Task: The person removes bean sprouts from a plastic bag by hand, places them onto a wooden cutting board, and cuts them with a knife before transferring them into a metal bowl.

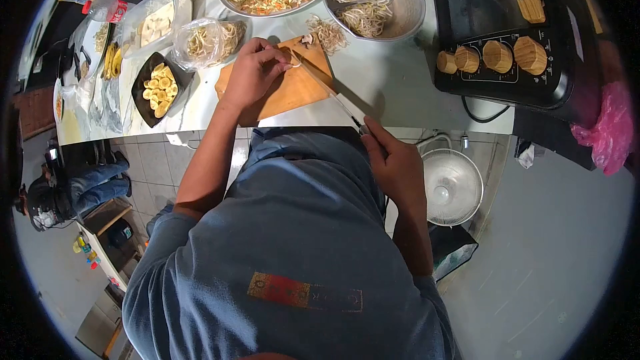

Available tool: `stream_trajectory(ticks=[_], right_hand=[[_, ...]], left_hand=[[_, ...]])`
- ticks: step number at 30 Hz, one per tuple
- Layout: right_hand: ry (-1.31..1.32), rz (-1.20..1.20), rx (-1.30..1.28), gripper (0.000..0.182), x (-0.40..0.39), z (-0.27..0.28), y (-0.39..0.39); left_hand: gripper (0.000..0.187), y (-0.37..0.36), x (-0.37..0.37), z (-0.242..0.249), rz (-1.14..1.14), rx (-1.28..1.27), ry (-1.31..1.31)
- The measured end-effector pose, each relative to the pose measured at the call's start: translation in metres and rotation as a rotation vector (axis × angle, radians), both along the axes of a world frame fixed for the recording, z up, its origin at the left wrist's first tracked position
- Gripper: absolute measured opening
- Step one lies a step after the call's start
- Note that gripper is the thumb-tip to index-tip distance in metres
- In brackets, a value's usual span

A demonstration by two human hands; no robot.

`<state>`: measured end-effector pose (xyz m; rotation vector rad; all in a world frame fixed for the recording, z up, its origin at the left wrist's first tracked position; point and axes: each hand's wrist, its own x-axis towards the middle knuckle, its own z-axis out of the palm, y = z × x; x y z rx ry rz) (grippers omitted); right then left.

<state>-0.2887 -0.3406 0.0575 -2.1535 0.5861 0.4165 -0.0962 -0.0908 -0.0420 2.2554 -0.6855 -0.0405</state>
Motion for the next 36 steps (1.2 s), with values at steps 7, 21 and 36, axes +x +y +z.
stream_trajectory(ticks=[7,21,36], right_hand=[[-0.012,0.020,-0.043,0.036,-0.001,-0.001,0.000],[0.017,0.097,-0.181,0.036,0.003,0.003,0.007],[-0.170,-0.066,-0.235,0.035,0.004,-0.005,-0.004]], left_hand=[[0.014,0.000,0.002,-0.001,-0.020,0.009,-0.002],[0.010,0.000,0.003,-0.002,-0.023,-0.007,-0.032],[0.013,-0.021,0.024,0.043,0.041,-0.053,0.062]])
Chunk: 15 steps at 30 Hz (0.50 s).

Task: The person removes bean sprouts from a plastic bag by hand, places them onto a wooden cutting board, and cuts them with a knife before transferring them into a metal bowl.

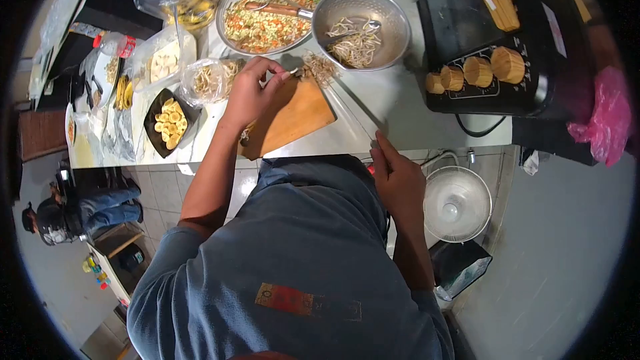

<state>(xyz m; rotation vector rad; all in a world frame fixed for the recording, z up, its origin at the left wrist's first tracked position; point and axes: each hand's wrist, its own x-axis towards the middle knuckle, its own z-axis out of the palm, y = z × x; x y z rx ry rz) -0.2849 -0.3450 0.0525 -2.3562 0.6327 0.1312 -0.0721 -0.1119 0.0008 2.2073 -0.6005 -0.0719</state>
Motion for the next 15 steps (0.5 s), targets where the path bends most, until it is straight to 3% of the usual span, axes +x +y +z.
stream_trajectory(ticks=[7,9,13,15], right_hand=[[0.113,-0.063,0.052,0.033,-0.022,0.006,-0.001],[0.026,-0.085,0.067,0.032,-0.030,-0.005,0.001],[-0.073,-0.121,0.104,0.031,-0.033,-0.008,0.003],[-0.063,-0.117,0.124,0.031,-0.031,-0.006,0.001]], left_hand=[[0.016,-0.062,0.031,0.008,-0.118,-0.077,-0.131],[0.019,-0.078,0.036,0.009,-0.148,-0.050,-0.139],[0.024,-0.083,0.041,0.012,-0.173,-0.070,-0.127],[0.024,-0.068,0.039,0.016,-0.113,-0.068,0.009]])
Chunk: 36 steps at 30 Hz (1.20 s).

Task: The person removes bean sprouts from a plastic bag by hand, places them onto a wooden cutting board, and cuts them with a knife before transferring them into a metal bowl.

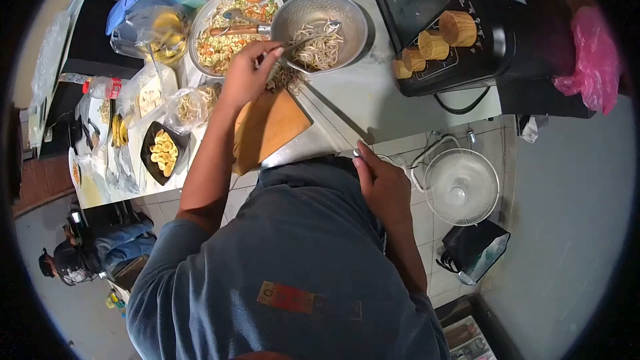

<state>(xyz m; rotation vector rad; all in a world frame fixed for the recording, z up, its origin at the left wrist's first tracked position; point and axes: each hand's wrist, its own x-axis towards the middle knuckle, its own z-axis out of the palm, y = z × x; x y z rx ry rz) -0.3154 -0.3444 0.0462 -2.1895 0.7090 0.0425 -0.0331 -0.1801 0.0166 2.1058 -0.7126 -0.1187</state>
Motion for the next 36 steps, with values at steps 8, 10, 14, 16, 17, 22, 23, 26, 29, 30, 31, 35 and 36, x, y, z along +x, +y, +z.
stream_trajectory(ticks=[8,10,14,16,17,22,23,26,29,30,31,35,36], right_hand=[[0.076,0.174,0.096,0.034,0.039,-0.003,-0.009],[0.095,0.239,0.069,0.035,0.050,-0.002,-0.008],[-0.010,0.346,0.047,0.034,0.065,-0.012,-0.007],[-0.036,0.370,0.045,0.033,0.072,-0.012,-0.005],[0.020,0.368,0.033,0.033,0.076,-0.009,-0.003],[0.028,0.399,0.024,0.032,0.084,-0.008,-0.001],[0.032,0.398,0.019,0.033,0.085,-0.006,0.000],[0.036,0.390,0.002,0.033,0.084,-0.006,-0.001],[0.045,0.369,0.007,0.034,0.080,-0.005,-0.003],[0.052,0.357,0.020,0.034,0.080,-0.005,-0.003],[0.044,0.352,0.022,0.034,0.079,-0.006,-0.004],[0.039,0.345,0.034,0.034,0.075,-0.009,-0.008],[0.048,0.343,0.040,0.034,0.075,-0.009,-0.009]], left_hand=[[0.023,0.110,-0.035,-0.006,0.231,0.038,0.233],[0.024,0.121,-0.057,0.005,0.280,0.114,0.344],[0.022,0.135,-0.089,-0.007,0.284,0.081,0.302],[0.023,0.142,-0.096,-0.011,0.326,0.281,0.260],[0.025,0.148,-0.097,-0.021,0.329,0.277,0.235],[0.022,0.145,-0.091,-0.028,0.358,0.355,0.064],[0.020,0.143,-0.089,-0.027,0.347,0.405,0.057],[0.016,0.141,-0.086,-0.028,0.348,0.446,0.035],[0.015,0.142,-0.086,-0.035,0.364,0.421,0.040],[0.015,0.142,-0.086,-0.034,0.361,0.423,0.034],[0.015,0.143,-0.087,-0.033,0.349,0.415,0.048],[0.014,0.140,-0.089,-0.021,0.348,0.341,0.069],[0.014,0.137,-0.089,-0.018,0.366,0.292,0.077]])
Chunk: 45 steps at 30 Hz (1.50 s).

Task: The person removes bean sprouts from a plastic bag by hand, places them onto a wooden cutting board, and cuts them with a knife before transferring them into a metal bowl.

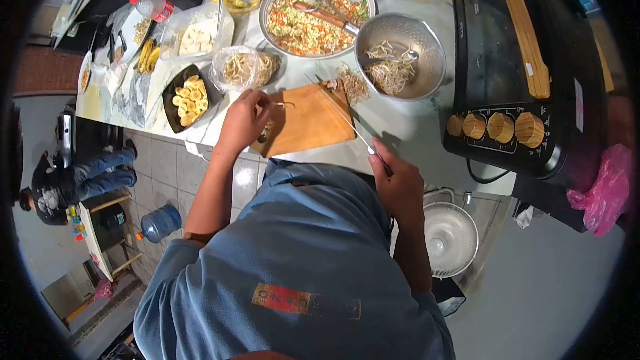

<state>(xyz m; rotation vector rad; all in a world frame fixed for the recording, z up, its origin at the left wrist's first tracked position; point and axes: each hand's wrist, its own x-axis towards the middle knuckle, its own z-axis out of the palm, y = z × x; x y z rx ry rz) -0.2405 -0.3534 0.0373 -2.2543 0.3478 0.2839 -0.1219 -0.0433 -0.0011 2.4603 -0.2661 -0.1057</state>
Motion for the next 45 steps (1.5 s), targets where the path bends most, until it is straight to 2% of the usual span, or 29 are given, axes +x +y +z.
stream_trajectory(ticks=[7,9,13,15,19,22,28,30,34,36,45], right_hand=[[-0.107,-0.064,0.051,0.034,0.000,-0.002,-0.006],[-0.015,-0.090,0.063,0.034,-0.002,0.003,-0.007],[-0.003,-0.113,0.123,0.035,-0.007,0.004,-0.009],[-0.021,-0.129,0.157,0.035,-0.011,0.004,-0.009],[-0.022,-0.132,0.174,0.035,-0.014,0.001,-0.008],[0.008,-0.105,0.194,0.035,-0.012,0.003,-0.005],[0.075,-0.016,0.119,0.032,-0.012,0.009,-0.001],[-0.041,0.019,0.069,0.030,-0.015,0.001,-0.002],[-0.029,0.018,0.068,0.030,-0.016,0.000,-0.002],[-0.167,0.076,0.031,0.030,-0.019,-0.009,-0.002],[-0.030,0.051,0.021,0.031,-0.015,0.007,0.003]], left_hand=[[0.015,-0.040,0.006,-0.007,-0.001,0.003,-0.083],[0.016,-0.053,0.010,-0.011,-0.032,-0.006,-0.083],[0.013,-0.055,0.015,-0.013,-0.119,-0.032,-0.112],[0.014,-0.053,0.013,-0.011,-0.152,-0.181,0.075],[0.017,-0.047,0.010,-0.020,-0.134,-0.348,0.157],[0.018,-0.044,0.007,-0.022,-0.068,-0.364,0.234],[0.020,-0.039,0.007,-0.027,-0.012,-0.253,0.200],[0.021,-0.041,0.006,-0.018,-0.001,-0.225,0.177],[0.022,-0.044,0.005,-0.022,0.035,-0.214,0.148],[0.022,-0.044,0.004,-0.020,0.040,-0.200,0.152],[0.024,-0.045,0.007,-0.018,0.053,-0.176,0.176]])
